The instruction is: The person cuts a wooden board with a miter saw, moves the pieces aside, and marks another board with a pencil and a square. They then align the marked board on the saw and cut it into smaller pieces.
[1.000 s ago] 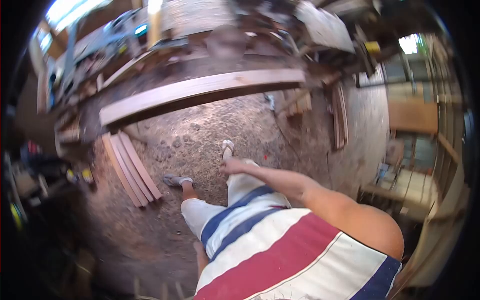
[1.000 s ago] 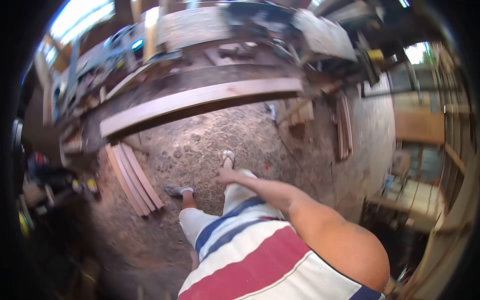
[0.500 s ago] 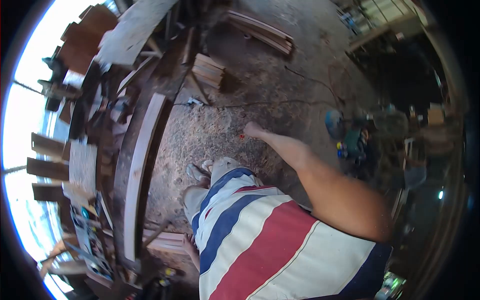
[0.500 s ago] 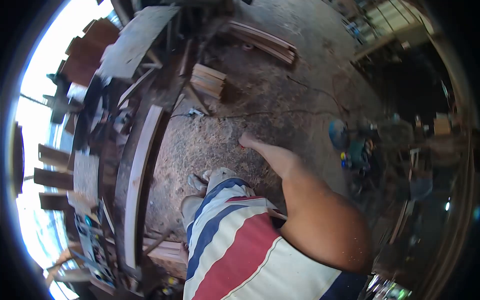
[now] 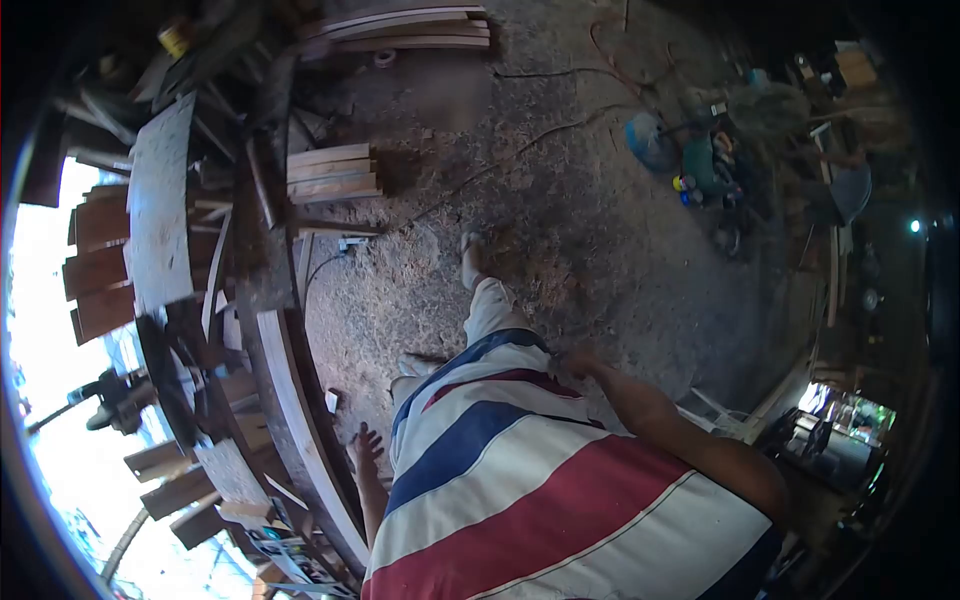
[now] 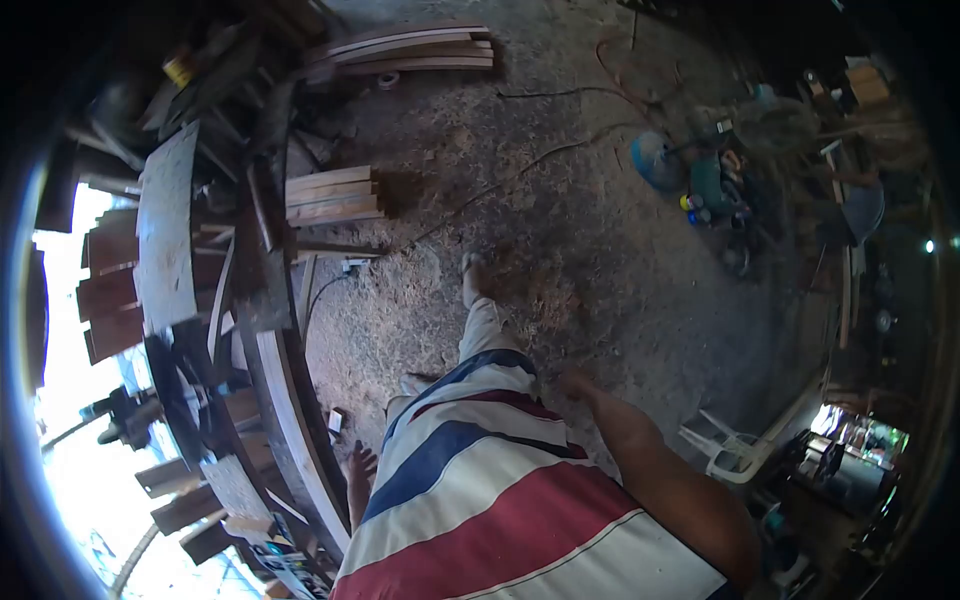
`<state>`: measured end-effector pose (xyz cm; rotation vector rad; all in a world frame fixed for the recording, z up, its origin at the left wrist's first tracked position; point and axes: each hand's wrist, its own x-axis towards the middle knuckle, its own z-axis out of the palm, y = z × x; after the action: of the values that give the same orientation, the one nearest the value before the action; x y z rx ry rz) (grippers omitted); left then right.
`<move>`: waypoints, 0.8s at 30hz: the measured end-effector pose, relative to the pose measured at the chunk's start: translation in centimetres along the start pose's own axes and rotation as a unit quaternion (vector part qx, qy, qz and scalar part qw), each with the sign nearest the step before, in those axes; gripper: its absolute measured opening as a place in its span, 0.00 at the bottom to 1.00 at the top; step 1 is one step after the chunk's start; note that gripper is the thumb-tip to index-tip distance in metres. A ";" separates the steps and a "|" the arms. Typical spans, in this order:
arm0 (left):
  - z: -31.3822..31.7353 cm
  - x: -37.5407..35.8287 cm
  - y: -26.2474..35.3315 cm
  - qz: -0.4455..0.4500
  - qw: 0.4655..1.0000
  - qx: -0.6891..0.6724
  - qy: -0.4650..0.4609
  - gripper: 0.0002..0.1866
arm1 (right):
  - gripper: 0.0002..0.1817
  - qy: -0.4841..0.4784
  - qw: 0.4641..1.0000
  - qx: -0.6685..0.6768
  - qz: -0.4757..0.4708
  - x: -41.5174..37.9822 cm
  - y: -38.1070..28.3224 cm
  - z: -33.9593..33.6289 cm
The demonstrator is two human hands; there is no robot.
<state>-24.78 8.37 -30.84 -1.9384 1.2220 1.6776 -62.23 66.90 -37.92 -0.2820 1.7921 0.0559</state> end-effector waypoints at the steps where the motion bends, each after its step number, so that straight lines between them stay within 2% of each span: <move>1: 0.9 0.8 2.9 0.006 1.000 0.010 0.004 0.39 | 0.17 -0.029 0.982 0.128 0.137 -2.8 -2.6 -1.8; 4: 3.9 3.9 11.4 0.019 1.000 0.018 0.004 0.39 | 0.16 0.063 0.939 0.337 -0.024 7.0 4.1 1.4; 6: 7.5 7.0 15.6 0.001 1.000 0.018 -0.023 0.37 | 0.15 0.144 0.919 0.361 -0.068 14.4 7.5 -2.0; 7: 10.3 5.9 18.0 -0.005 0.998 0.058 -0.012 0.36 | 0.14 0.183 0.907 0.369 -0.090 17.3 8.7 -4.1; 8: 13.8 3.7 21.3 -0.012 0.995 0.097 0.001 0.36 | 0.15 0.146 0.883 0.444 -0.044 15.5 7.0 -10.9; 10: 20.5 -0.3 27.5 0.014 0.978 0.205 -0.034 0.32 | 0.15 0.094 0.803 0.585 0.062 10.6 2.7 -25.8; 11: 23.7 -1.6 30.3 0.027 0.965 0.259 -0.038 0.31 | 0.16 0.128 0.795 0.592 0.033 10.5 2.2 -30.6; 13: 27.0 2.1 31.7 0.166 0.919 0.352 -0.063 0.30 | 0.16 0.191 0.773 0.604 -0.026 11.5 2.1 -38.8; 15: 31.5 1.4 36.3 0.220 0.903 0.368 -0.017 0.29 | 0.16 0.194 0.793 0.576 -0.045 13.4 2.1 -45.8; 18: 35.4 1.4 40.9 0.251 0.899 0.356 -0.034 0.26 | 0.16 0.200 0.827 0.522 -0.056 16.6 0.9 -54.5; 21: 38.5 2.5 44.4 0.187 0.917 0.352 -0.018 0.25 | 0.15 0.198 0.862 0.464 -0.054 19.0 -0.7 -60.6; 22: 38.9 7.5 42.4 0.196 0.930 0.312 -0.006 0.25 | 0.15 0.198 0.871 0.447 -0.048 19.4 -1.5 -62.2; 24: 40.6 10.8 41.1 0.174 0.972 0.155 -0.012 0.26 | 0.14 0.219 0.930 0.290 -0.051 19.6 -2.8 -65.8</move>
<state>-82.90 8.11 -39.69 -1.5809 1.7769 1.5384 -128.44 48.64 -40.62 0.0478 2.1359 -0.6493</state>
